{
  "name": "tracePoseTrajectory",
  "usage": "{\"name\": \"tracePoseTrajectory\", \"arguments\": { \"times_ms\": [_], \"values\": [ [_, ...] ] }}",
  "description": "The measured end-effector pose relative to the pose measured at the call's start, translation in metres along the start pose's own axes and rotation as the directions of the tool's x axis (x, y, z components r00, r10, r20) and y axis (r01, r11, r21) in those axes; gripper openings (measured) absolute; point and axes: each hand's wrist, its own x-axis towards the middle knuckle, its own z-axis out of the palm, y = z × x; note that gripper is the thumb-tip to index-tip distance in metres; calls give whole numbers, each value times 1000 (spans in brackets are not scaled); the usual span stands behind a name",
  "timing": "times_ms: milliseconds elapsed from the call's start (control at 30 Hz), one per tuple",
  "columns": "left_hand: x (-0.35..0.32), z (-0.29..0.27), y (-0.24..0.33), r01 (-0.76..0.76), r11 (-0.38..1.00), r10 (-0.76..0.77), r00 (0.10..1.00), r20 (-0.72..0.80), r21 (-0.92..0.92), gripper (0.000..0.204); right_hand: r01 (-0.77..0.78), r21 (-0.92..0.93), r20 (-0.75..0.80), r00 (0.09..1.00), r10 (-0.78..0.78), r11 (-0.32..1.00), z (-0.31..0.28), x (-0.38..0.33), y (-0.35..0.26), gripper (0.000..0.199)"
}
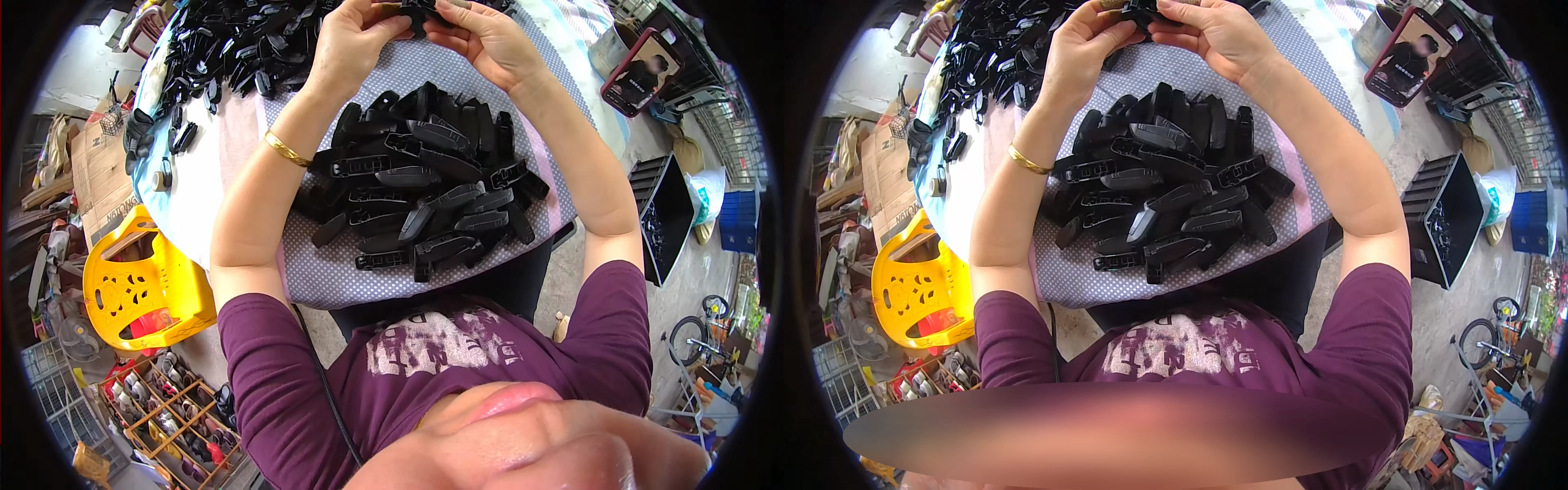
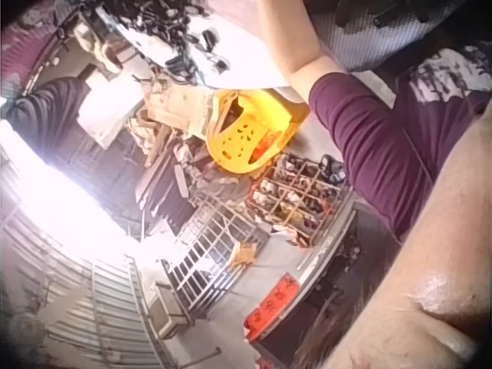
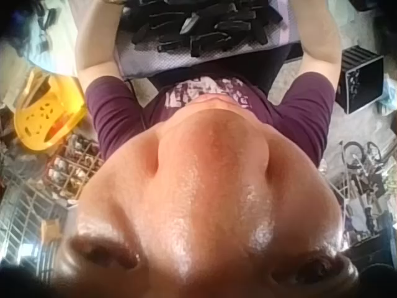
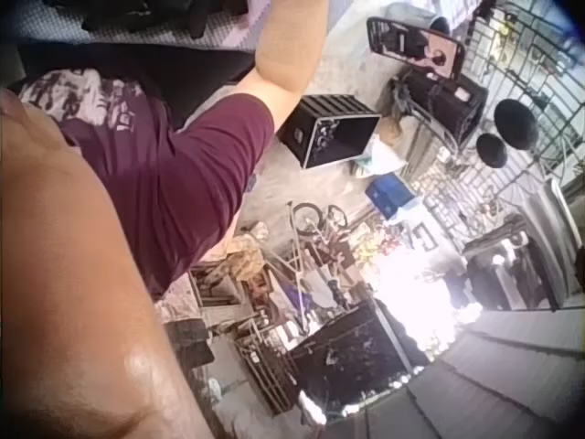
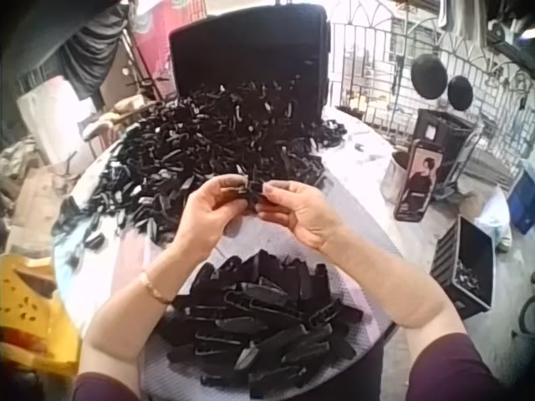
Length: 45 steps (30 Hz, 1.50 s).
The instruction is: The recorder is sorting and inspecting small black plastic components on a table.
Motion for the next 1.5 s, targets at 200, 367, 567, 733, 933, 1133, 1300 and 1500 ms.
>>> {"name": "tracePoseTrajectory", "arguments": {
  "times_ms": [200, 367, 567, 733, 933, 1133, 1300, 1500],
  "values": [
    [-2, 12, 0, -7, 997, 0, 996, -84, -79, 34, -18, -149, -28, 999, 14, 989, 7, -10, -6, 18],
    [4, 0, -14, -56, 997, 54, 997, -47, -53, 35, 9, -177, -42, 999, -17, 984, 21, -19, -6, 20],
    [-9, 8, -2, 9, 993, -10, 1000, -12, -118, 33, 234, -573, -60, 944, -326, 785, 43, -32, 3, 27],
    [-9, 10, 19, 77, 967, -90, 995, -44, -245, 27, 160, -716, 141, 986, -83, 679, 30, -29, -10, 29],
    [14, -54, -51, 90, 896, -5, 981, 193, -435, 23, 410, -707, 293, 911, -289, 576, 49, -40, -4, 22],
    [-7, 1, 38, -22, 998, 35, 964, 263, -51, 28, 213, -802, 336, 933, 126, 558, -35, 14, -26, 26],
    [-27, 26, 78, -311, 880, -60, 679, 732, 360, 39, 89, -921, -23, 960, -280, 380, -83, 7, -88, 23],
    [28, 44, 29, -587, 534, 51, 741, 670, 608, 28, 358, -927, 375, 874, -309, -114, -93, 40, -56, 23]
  ]
}}
